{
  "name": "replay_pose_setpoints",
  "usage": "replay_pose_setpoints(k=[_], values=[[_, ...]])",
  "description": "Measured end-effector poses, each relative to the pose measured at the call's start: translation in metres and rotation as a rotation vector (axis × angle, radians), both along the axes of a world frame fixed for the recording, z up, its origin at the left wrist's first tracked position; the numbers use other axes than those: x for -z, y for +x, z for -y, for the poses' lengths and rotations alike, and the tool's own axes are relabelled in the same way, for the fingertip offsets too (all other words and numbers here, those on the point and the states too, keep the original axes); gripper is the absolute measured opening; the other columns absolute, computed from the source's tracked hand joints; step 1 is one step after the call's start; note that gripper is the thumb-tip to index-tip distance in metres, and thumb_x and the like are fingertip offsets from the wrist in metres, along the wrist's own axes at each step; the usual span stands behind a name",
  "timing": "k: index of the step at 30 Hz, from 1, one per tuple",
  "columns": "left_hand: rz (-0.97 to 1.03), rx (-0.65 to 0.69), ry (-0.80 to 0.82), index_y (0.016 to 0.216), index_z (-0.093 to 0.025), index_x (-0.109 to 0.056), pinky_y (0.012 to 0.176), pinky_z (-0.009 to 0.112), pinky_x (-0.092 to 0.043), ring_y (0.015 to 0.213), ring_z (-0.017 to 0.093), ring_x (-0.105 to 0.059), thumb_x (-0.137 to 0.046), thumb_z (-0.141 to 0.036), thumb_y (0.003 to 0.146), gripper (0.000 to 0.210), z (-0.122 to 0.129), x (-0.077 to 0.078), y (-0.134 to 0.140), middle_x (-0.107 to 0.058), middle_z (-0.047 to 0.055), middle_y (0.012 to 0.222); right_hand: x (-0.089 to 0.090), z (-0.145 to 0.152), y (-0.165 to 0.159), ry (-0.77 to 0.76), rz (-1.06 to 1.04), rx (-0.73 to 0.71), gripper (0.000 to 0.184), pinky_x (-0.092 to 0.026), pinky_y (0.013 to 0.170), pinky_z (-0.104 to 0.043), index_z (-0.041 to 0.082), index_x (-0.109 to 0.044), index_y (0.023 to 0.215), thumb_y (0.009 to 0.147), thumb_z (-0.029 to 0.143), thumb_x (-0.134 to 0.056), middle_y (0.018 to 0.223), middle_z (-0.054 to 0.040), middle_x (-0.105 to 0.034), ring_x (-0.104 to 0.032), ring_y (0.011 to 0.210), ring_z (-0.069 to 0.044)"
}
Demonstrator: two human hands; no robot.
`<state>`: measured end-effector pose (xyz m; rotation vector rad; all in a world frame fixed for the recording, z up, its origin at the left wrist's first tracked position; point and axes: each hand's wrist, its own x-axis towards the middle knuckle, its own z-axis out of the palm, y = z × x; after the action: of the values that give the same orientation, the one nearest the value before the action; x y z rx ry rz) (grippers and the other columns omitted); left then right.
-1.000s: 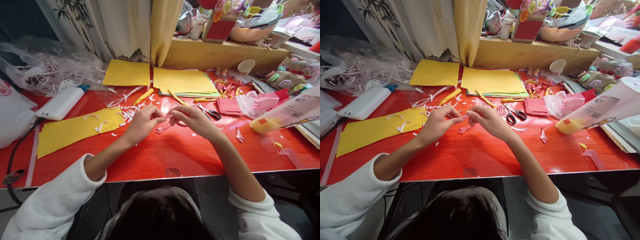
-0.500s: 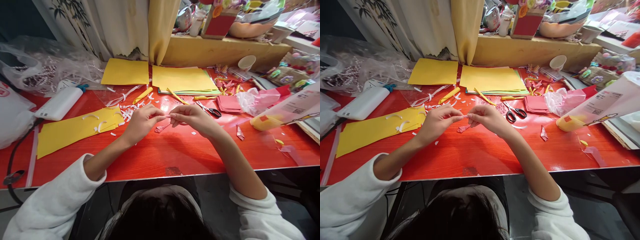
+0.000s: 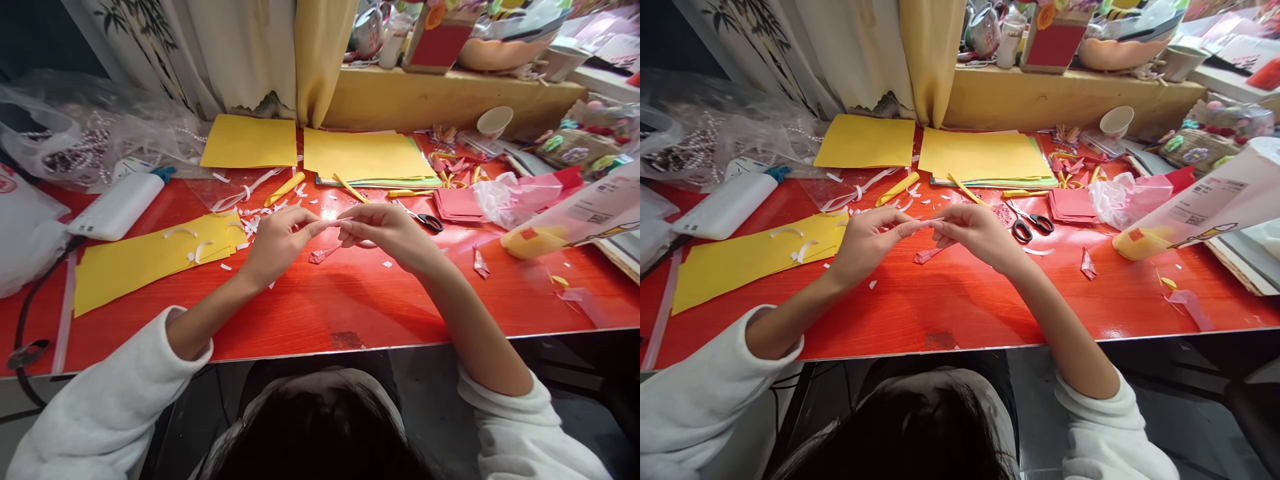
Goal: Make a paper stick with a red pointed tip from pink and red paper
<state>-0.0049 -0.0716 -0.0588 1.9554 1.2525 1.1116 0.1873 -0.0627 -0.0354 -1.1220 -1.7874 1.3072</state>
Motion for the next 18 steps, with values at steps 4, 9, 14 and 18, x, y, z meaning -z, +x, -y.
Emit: replay_pose_setpoints(k=[4, 9, 14, 18], values=[[0.029, 0.028, -0.054, 0.085, -0.018, -0.068, 0.07, 0.025, -0.042, 0.076, 0.014, -0.056, -0.056, -0.041, 0.085, 0.027, -0.001, 0.0007, 0.0005, -0.068, 0.003, 0.084, 0.0017, -0.0008, -0.0001, -0.014, -0.012, 0.005, 0.033, -0.054, 0.068, -0.027, 0.013, -0.068, 0.089, 0.083, 0.044, -0.059, 0.077, -0.0058, -0.069, -0.067, 0.073, -0.013], [0.076, 0.036, -0.053, 0.089, -0.019, -0.069, 0.074, 0.025, -0.043, 0.082, 0.014, -0.059, -0.058, -0.039, 0.084, 0.023, 0.0001, 0.0, 0.0013, -0.069, 0.003, 0.09, 0.0037, -0.002, -0.0001, -0.078, -0.032, 0.014, 0.033, -0.055, 0.068, -0.027, 0.013, -0.067, 0.085, 0.086, 0.043, -0.056, 0.076, -0.0062, -0.07, -0.068, 0.069, -0.012], [0.046, 0.011, -0.038, 0.084, -0.019, -0.069, 0.069, 0.025, -0.041, 0.075, 0.013, -0.056, -0.058, -0.044, 0.083, 0.027, 0.0023, -0.0026, 0.0017, -0.067, 0.002, 0.081, 0.0032, -0.0014, -0.0014, -0.083, -0.038, 0.009, 0.03, -0.055, 0.066, -0.024, 0.013, -0.066, 0.083, 0.087, 0.041, -0.055, 0.076, -0.0054, -0.069, -0.068, 0.068, -0.011], [0.035, -0.016, -0.04, 0.078, -0.018, -0.066, 0.066, 0.025, -0.04, 0.07, 0.012, -0.053, -0.058, -0.045, 0.083, 0.028, 0.0018, -0.0017, 0.0013, -0.063, 0.0, 0.073, 0.0054, -0.0019, -0.0028, -0.042, -0.033, 0.001, 0.029, -0.055, 0.067, -0.026, 0.014, -0.066, 0.089, 0.081, 0.042, -0.061, 0.077, -0.0043, -0.068, -0.067, 0.071, -0.012]])
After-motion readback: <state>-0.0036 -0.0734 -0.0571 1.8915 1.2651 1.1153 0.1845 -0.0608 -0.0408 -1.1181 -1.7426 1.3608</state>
